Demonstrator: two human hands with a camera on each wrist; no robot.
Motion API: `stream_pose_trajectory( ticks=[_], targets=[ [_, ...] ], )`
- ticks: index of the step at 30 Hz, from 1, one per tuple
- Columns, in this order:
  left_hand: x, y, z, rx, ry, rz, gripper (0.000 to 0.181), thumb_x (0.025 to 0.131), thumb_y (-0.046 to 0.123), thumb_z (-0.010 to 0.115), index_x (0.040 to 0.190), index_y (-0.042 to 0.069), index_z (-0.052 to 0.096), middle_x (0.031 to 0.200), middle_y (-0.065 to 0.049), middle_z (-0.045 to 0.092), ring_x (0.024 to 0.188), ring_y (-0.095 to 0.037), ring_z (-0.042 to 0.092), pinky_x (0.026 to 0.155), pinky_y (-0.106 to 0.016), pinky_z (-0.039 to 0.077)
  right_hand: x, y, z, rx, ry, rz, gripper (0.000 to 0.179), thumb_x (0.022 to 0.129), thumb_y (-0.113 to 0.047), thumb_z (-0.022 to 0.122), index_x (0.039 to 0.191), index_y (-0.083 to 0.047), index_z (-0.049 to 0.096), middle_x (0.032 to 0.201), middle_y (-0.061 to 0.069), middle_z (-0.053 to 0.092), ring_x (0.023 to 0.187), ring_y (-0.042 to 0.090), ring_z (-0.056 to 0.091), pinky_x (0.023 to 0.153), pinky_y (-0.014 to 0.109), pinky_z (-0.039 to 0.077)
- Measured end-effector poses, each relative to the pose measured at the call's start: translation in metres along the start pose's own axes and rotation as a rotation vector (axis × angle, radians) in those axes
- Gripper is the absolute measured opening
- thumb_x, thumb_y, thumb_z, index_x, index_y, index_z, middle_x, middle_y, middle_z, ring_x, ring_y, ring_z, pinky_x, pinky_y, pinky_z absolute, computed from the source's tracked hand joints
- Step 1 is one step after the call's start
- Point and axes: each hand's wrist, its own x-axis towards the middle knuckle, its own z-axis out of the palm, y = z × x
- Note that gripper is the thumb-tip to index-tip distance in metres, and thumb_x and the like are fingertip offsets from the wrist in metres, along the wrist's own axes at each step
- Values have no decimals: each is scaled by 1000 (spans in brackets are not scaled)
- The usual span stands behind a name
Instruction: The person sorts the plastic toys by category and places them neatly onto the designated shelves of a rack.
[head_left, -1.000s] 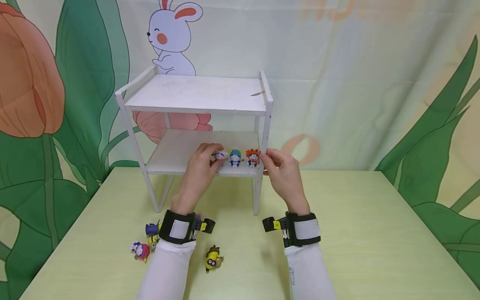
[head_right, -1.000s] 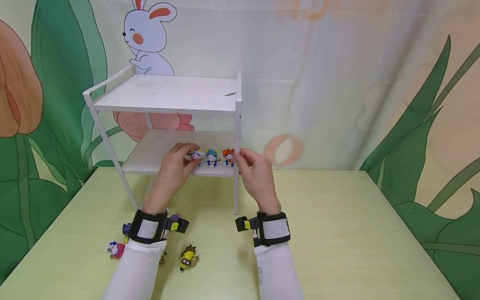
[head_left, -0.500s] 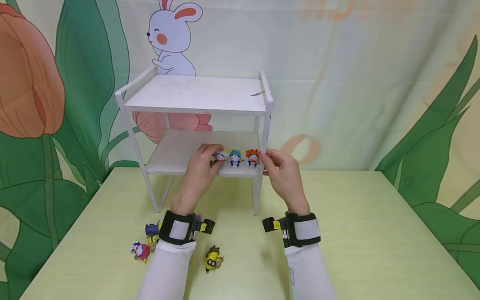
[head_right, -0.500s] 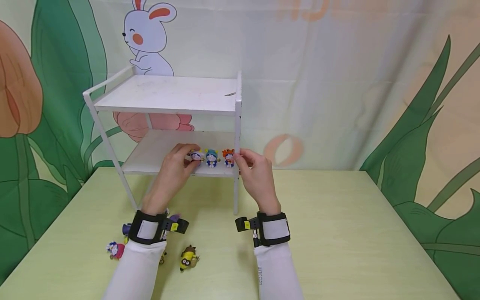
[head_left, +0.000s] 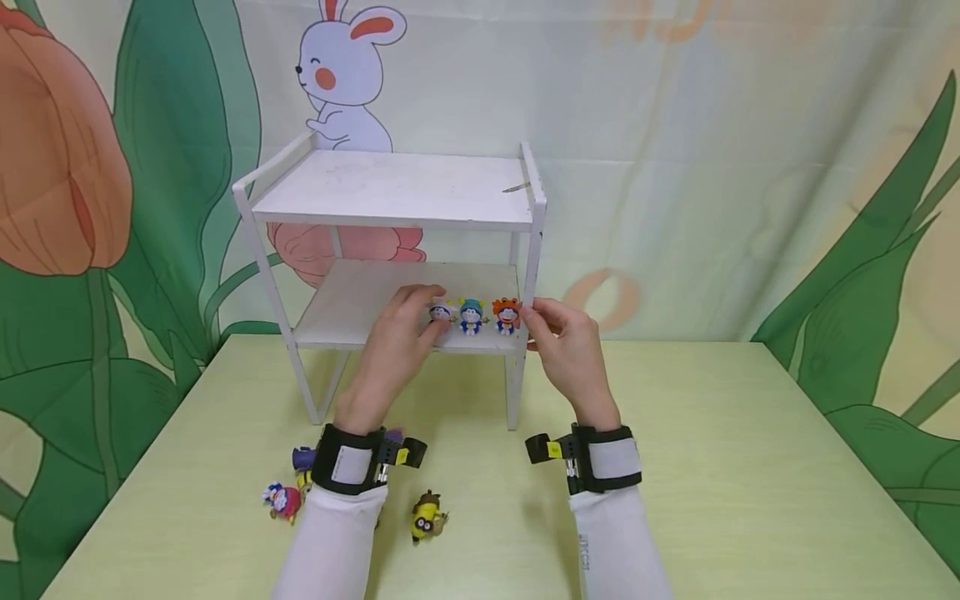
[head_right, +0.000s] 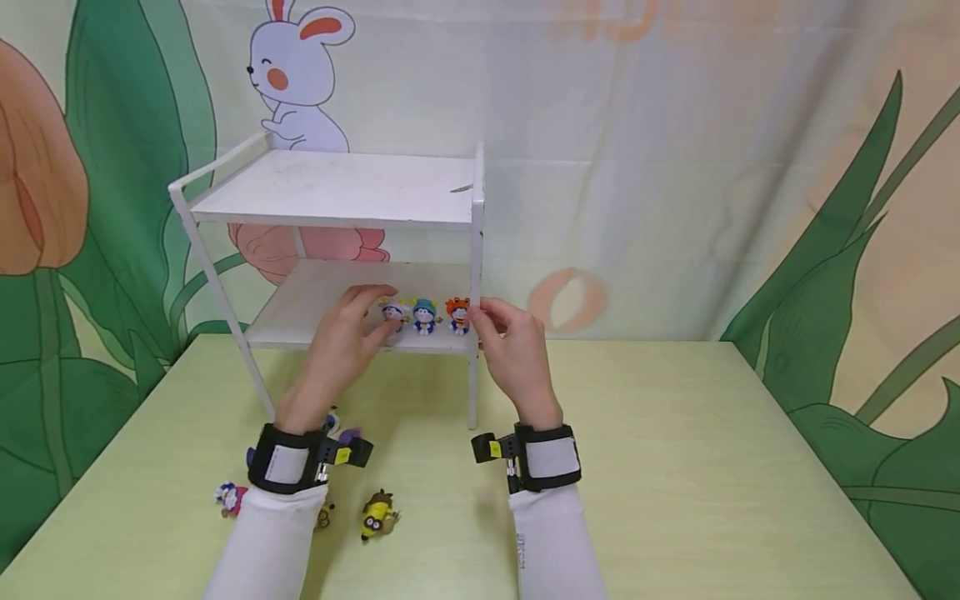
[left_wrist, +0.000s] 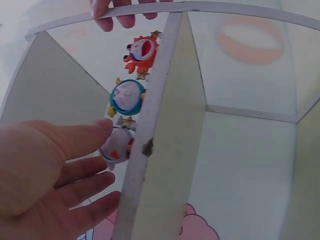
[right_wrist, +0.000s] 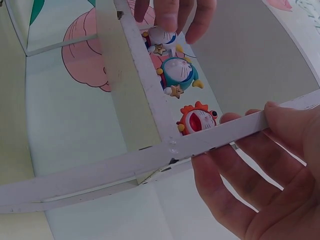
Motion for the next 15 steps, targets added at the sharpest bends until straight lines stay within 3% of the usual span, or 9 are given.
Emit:
stream_pose_trajectory(
  ticks=[10, 15],
  targets=[
    [-12, 4, -22, -4, 65, 52, 33, 93, 10, 67, 123, 0, 60, 126, -16, 57, 119, -31, 53, 102, -42, 41, 0, -3, 1, -15, 5, 8, 23, 98, -16, 61, 110, 1, 71, 100, 16, 70, 83, 24, 67, 68, 35, 58],
    [-21, 0, -33, 11, 66, 36, 29, 94, 10, 66, 122, 0, 62, 123, -16, 59, 118, -31, 53, 101, -43, 41, -1, -2, 0, -13, 1, 15, 23, 99, -16, 60, 110, 1, 70, 99, 16, 70, 84, 25, 67, 70, 41, 58]
  ],
)
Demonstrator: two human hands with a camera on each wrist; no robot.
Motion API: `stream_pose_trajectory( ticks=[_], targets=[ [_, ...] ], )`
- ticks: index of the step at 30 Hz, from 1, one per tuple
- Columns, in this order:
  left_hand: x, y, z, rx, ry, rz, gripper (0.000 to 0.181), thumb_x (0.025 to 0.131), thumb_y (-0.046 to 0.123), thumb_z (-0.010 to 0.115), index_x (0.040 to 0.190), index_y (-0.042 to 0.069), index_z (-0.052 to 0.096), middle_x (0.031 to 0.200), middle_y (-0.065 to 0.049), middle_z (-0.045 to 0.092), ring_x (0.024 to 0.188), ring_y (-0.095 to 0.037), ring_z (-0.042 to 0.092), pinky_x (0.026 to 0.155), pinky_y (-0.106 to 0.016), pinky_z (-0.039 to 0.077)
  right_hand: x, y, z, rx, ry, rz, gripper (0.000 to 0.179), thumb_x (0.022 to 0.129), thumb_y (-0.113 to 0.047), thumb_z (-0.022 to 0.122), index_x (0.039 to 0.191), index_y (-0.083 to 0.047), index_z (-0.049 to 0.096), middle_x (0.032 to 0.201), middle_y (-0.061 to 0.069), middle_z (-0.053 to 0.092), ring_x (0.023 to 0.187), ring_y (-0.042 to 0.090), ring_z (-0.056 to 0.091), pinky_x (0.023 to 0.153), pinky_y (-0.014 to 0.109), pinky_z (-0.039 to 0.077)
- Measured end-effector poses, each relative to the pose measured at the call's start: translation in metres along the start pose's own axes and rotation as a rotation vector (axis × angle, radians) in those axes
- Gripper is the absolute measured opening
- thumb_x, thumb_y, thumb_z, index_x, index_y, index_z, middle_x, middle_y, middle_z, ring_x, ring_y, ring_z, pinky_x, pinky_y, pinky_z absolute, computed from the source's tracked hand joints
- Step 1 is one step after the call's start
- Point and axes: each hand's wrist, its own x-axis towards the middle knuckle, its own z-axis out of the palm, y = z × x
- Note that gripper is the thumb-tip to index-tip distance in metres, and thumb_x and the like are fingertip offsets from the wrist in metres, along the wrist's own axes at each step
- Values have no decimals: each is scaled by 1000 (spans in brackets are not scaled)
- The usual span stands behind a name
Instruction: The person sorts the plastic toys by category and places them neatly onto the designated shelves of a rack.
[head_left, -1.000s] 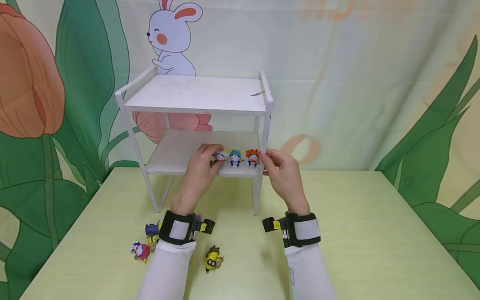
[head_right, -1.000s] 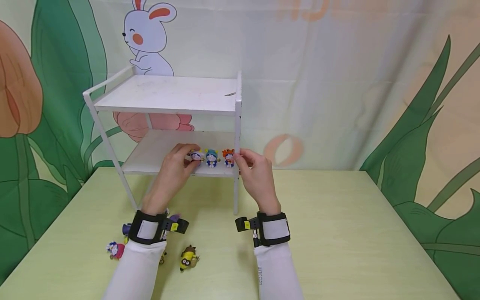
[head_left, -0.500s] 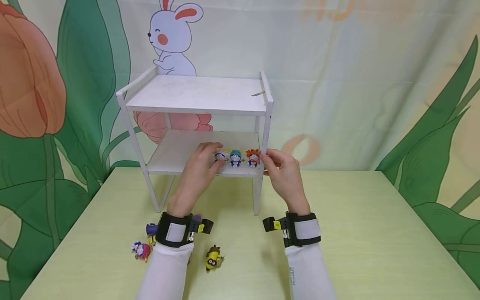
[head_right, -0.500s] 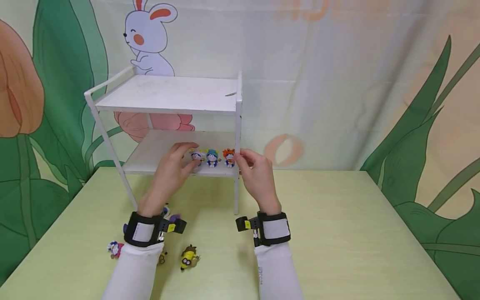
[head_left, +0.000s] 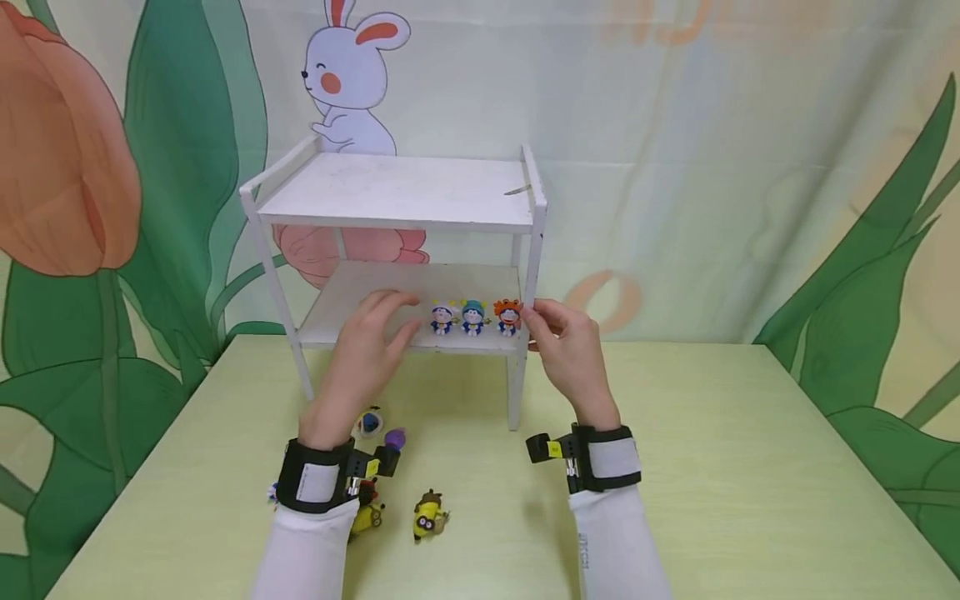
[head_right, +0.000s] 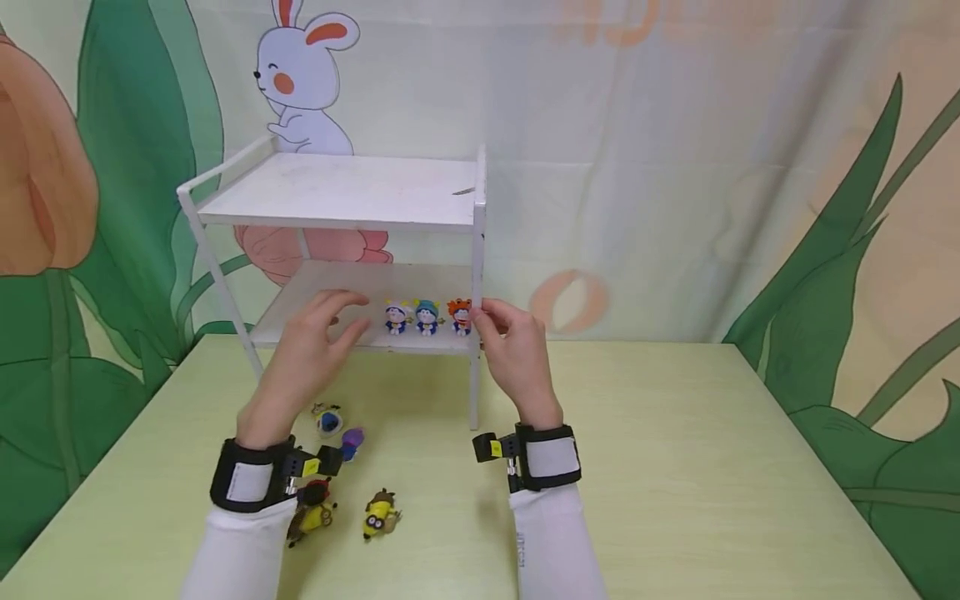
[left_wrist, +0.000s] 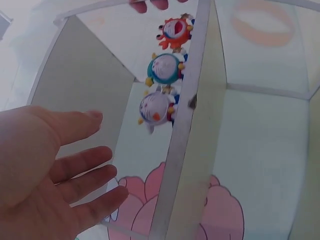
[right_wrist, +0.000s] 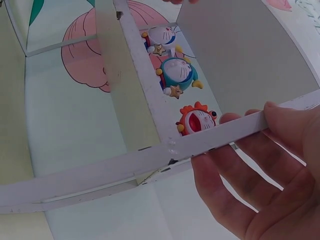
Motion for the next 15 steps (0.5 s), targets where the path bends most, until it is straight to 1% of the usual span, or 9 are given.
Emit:
stream_pose_trajectory(
  ticks=[4, 8, 10, 15],
  targets=[
    [-8, -6, -7, 4, -17, -26, 28, 96, 9, 64, 122, -1, 62, 123, -15, 59, 118, -31, 53, 100, -44, 43, -1, 1, 1, 8, -3, 1, 23, 99, -15, 60, 110, 3, 70, 97, 17, 70, 84, 26, 67, 71, 45, 57],
    [-14, -12, -12, 16, -30, -18, 28, 96, 8, 64, 122, -1, 62, 122, -16, 59, 117, -32, 54, 98, -46, 44, -1, 1, 1, 11, -7, -2, 23, 98, -15, 61, 110, 3, 70, 97, 18, 70, 84, 27, 67, 71, 47, 57],
    [-18, -14, -15, 33, -42, -23, 28, 96, 9, 63, 122, -1, 62, 123, -16, 59, 117, -33, 54, 98, -47, 44, 0, 1, 1, 5, -6, 0, 23, 99, -16, 61, 110, 2, 70, 98, 17, 70, 83, 26, 67, 70, 44, 58],
    [-26, -21, -24, 86, -70, -59, 26, 97, 11, 61, 121, 1, 63, 125, -16, 59, 118, -33, 53, 97, -49, 45, 1, 0, 1, -10, -4, 6, 24, 99, -17, 60, 113, 0, 70, 102, 15, 70, 82, 24, 67, 68, 35, 58]
  ],
)
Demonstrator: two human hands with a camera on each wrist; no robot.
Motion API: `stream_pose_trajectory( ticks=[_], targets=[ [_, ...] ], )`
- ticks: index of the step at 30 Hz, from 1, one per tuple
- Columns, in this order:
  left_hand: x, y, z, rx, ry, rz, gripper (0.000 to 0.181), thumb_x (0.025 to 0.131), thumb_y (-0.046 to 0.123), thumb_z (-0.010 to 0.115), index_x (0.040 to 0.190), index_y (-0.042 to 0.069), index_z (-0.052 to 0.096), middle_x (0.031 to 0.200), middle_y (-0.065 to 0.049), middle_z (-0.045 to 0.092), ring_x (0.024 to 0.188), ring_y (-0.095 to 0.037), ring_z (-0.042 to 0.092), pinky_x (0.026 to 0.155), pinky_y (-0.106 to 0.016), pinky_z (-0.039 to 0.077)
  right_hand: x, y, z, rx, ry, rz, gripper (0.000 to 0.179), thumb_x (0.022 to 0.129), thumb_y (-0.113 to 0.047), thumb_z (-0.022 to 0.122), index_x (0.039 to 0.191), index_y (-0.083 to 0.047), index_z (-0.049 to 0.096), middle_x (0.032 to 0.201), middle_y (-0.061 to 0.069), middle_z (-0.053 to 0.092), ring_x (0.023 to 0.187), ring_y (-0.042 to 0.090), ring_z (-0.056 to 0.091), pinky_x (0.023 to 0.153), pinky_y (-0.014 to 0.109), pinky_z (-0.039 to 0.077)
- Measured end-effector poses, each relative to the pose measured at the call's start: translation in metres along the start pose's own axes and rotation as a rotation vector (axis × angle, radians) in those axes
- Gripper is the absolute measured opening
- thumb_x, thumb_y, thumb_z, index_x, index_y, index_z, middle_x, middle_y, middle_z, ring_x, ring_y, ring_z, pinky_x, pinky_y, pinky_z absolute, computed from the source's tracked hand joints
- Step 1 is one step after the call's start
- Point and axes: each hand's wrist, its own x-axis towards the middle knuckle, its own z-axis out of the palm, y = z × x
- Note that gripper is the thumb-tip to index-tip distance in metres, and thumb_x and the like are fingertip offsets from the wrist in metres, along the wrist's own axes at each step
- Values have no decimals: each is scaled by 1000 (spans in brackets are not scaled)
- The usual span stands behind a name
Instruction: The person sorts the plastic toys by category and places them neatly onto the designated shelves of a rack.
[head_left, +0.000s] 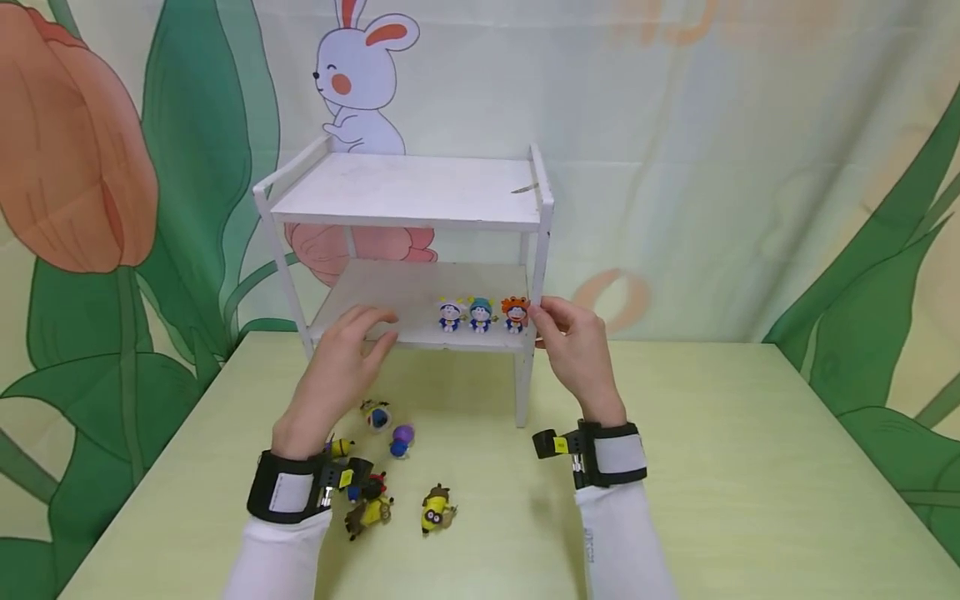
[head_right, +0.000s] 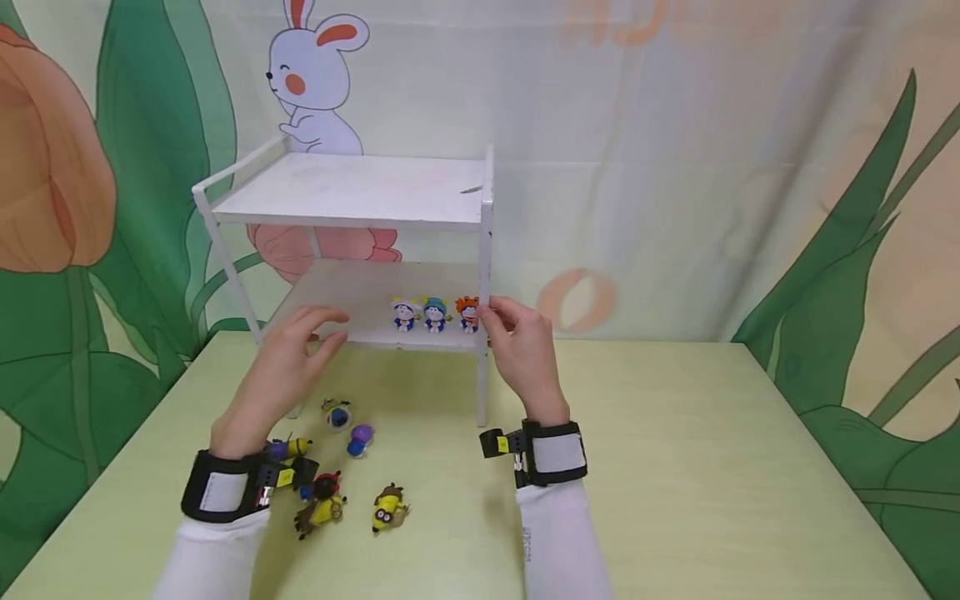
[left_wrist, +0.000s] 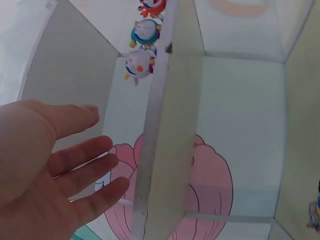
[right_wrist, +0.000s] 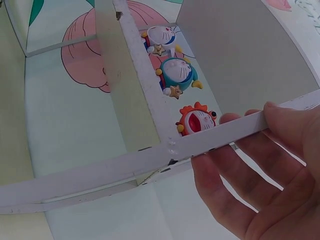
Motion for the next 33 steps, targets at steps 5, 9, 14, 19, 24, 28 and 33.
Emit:
stream_pose_trajectory(
  ticks=[5, 9, 14, 19, 24, 28, 33],
  targets=[
    [-8, -11, -6, 23, -8, 5, 22, 97, 10, 62, 117, 0, 64, 121, -16, 60, 115, -33, 55, 95, -49, 46, 1, -1, 2, 6, -2, -6, 24, 99, -17, 61, 113, 0, 70, 102, 16, 70, 82, 25, 67, 69, 37, 58],
    [-15, -16, -9, 32, -12, 35, 19, 97, 9, 62, 114, 0, 65, 114, -15, 62, 108, -32, 58, 90, -48, 49, 2, -1, 2, 8, 1, -17, 24, 99, -17, 61, 111, 1, 71, 98, 16, 71, 82, 25, 67, 68, 38, 58],
    [-23, -20, -10, 51, -65, 37, 18, 97, 12, 62, 113, 3, 66, 106, -11, 65, 95, -26, 63, 80, -44, 54, 2, -1, 2, 2, 3, -20, 24, 99, -17, 61, 110, 1, 71, 97, 15, 71, 81, 25, 68, 68, 39, 58],
    [-27, -21, -5, 69, -179, 9, 20, 99, 15, 60, 115, 4, 65, 101, -9, 66, 89, -23, 63, 75, -40, 55, 2, -1, 1, 2, 6, -21, 25, 99, -17, 60, 111, 2, 70, 99, 17, 70, 82, 27, 68, 69, 43, 58],
    [-29, -18, 5, 65, -266, -3, 20, 99, 14, 60, 115, 2, 65, 99, -9, 68, 83, -20, 63, 72, -36, 55, 0, -1, 1, -10, 6, -11, 26, 99, -20, 60, 113, 0, 70, 103, 15, 70, 82, 25, 67, 70, 41, 58],
    [-30, -17, 18, 74, -312, 1, 19, 98, 13, 61, 113, 2, 66, 98, -8, 68, 77, -17, 60, 69, -32, 54, 0, 0, 0, -11, 8, -12, 26, 99, -19, 61, 113, 0, 70, 103, 14, 69, 81, 24, 67, 70, 42, 58],
    [-33, -16, 33, 94, -356, 1, 17, 96, 10, 64, 109, 1, 66, 91, -6, 67, 71, -14, 55, 65, -28, 51, 0, 1, 1, -13, 3, -17, 27, 99, -20, 61, 114, 1, 70, 103, 16, 70, 81, 26, 67, 71, 44, 58]
  ],
)
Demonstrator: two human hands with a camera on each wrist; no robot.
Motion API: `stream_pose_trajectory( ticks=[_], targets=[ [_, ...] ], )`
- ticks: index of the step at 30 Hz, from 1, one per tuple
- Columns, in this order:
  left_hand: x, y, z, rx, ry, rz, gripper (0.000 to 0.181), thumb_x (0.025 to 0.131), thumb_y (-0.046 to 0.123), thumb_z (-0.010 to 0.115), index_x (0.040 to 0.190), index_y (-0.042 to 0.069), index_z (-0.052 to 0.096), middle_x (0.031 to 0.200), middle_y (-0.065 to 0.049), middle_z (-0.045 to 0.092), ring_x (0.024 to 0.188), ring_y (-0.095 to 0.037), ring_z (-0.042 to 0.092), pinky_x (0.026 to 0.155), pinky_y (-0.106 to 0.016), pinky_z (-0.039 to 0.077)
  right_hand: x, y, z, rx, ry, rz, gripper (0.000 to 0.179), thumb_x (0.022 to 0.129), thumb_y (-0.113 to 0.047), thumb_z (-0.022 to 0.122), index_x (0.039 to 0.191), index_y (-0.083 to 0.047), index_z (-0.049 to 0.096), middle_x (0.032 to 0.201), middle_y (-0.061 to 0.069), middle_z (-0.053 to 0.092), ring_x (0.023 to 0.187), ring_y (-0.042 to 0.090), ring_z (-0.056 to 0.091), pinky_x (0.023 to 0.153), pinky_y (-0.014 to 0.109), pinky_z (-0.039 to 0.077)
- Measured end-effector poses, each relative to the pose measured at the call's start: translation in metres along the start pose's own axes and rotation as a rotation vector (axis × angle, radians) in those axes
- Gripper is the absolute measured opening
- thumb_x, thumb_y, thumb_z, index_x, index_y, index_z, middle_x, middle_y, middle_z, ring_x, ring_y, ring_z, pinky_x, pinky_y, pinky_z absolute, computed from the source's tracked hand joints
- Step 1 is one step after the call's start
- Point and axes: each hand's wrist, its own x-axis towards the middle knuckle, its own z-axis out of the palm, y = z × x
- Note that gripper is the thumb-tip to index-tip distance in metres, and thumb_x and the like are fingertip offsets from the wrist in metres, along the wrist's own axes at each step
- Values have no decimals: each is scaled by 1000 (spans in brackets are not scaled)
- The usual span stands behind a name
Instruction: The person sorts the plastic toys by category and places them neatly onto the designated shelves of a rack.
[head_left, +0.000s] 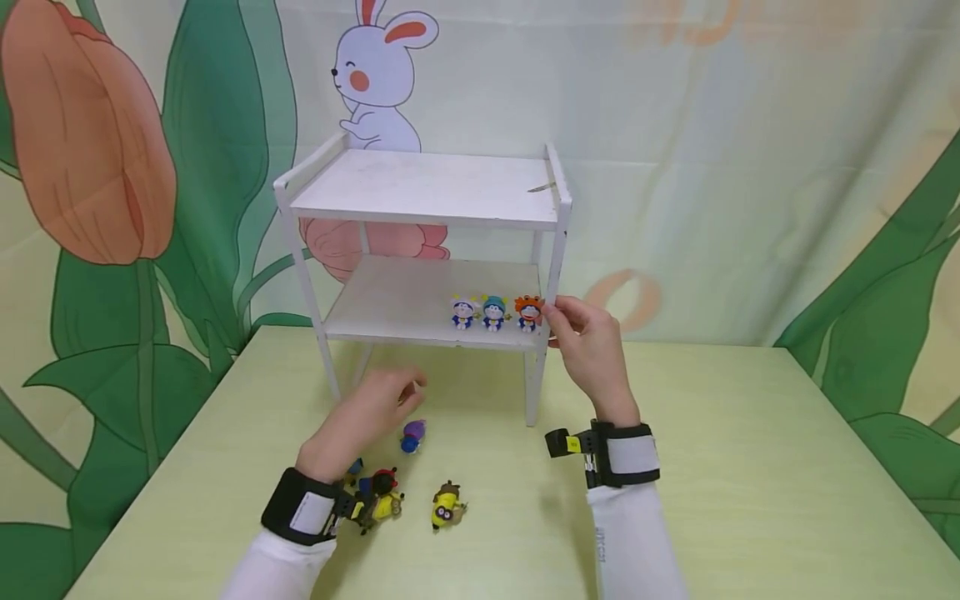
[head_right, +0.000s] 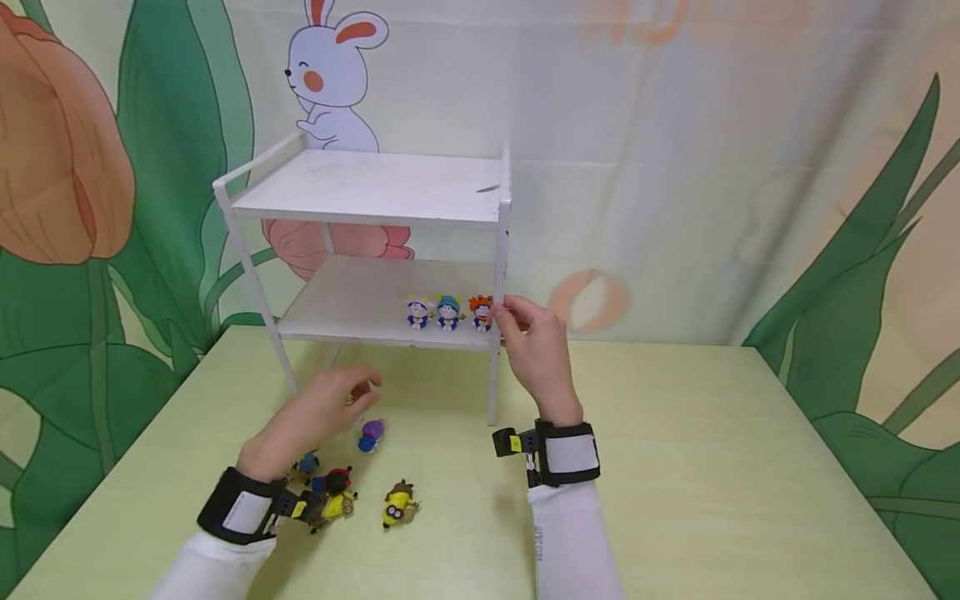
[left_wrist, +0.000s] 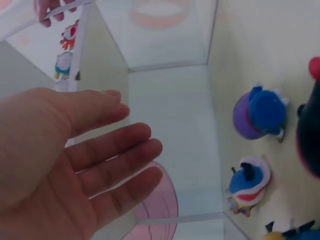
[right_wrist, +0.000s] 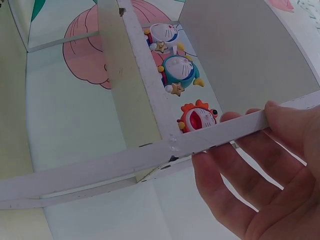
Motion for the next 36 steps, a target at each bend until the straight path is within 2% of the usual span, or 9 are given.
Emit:
stream_pose_trajectory(
  ticks=[5, 11, 14, 18, 21, 24, 28, 31, 36],
  targets=[
    [3, 4, 11, 39, -63, -14, 20, 95, 11, 65, 112, 0, 65, 91, -7, 66, 73, -15, 56, 68, -30, 51, 0, -1, -1, 3, -1, -5, 25, 99, -18, 61, 112, 1, 70, 99, 16, 70, 82, 26, 67, 69, 41, 58],
    [0, 4, 23, 91, -128, -44, 26, 95, 15, 66, 117, 1, 64, 110, -14, 65, 93, -23, 61, 83, -40, 52, 1, -2, -3, 0, 5, -14, 24, 98, -17, 61, 111, 2, 70, 99, 17, 70, 82, 27, 68, 68, 38, 58],
    [-3, 2, 28, 92, -162, -62, 27, 96, 16, 64, 119, 1, 63, 113, -15, 64, 100, -27, 61, 87, -43, 51, 2, -2, -3, -1, 9, -11, 24, 98, -17, 61, 111, 2, 71, 99, 17, 70, 81, 27, 68, 69, 40, 58],
    [-4, 1, 32, 79, -178, -87, 25, 96, 15, 63, 116, 0, 64, 110, -15, 63, 97, -27, 61, 84, -42, 51, 2, -3, -2, 2, 1, 2, 25, 98, -18, 62, 112, 1, 70, 101, 17, 70, 81, 28, 67, 71, 45, 58],
    [-4, 2, 35, 90, -193, -107, 24, 93, 14, 67, 112, 0, 64, 103, -13, 62, 89, -26, 60, 79, -42, 51, 2, -4, -2, -3, 1, 8, 25, 98, -18, 61, 112, 1, 70, 102, 17, 70, 82, 28, 67, 71, 43, 58],
    [-5, 4, 40, 114, -215, -126, 27, 90, 15, 71, 110, 0, 63, 102, -15, 60, 89, -28, 59, 79, -42, 51, 1, -3, -1, -4, 4, 11, 25, 98, -18, 61, 112, 1, 70, 101, 16, 70, 83, 27, 67, 71, 40, 58],
    [-9, 4, 47, 142, -225, -159, 30, 89, 17, 74, 109, -1, 62, 102, -17, 60, 94, -32, 60, 81, -45, 51, -2, -2, 1, -1, 0, 20, 25, 99, -18, 61, 112, 1, 70, 101, 14, 70, 83, 26, 67, 71, 40, 58],
    [-11, 4, 51, 156, -210, -171, 27, 87, 15, 75, 103, -1, 61, 97, -16, 60, 91, -32, 60, 78, -44, 52, -3, -2, 2, -3, -5, 18, 25, 98, -18, 61, 112, 1, 70, 101, 14, 70, 83, 26, 67, 71, 40, 58],
    [-9, 6, 50, 168, -180, -139, 21, 84, 4, 75, 100, 0, 61, 92, -13, 60, 89, -30, 59, 75, -43, 52, 0, -2, 1, -11, 6, -23, 23, 98, -15, 61, 110, 2, 71, 99, 16, 70, 81, 27, 68, 70, 44, 58]
  ],
)
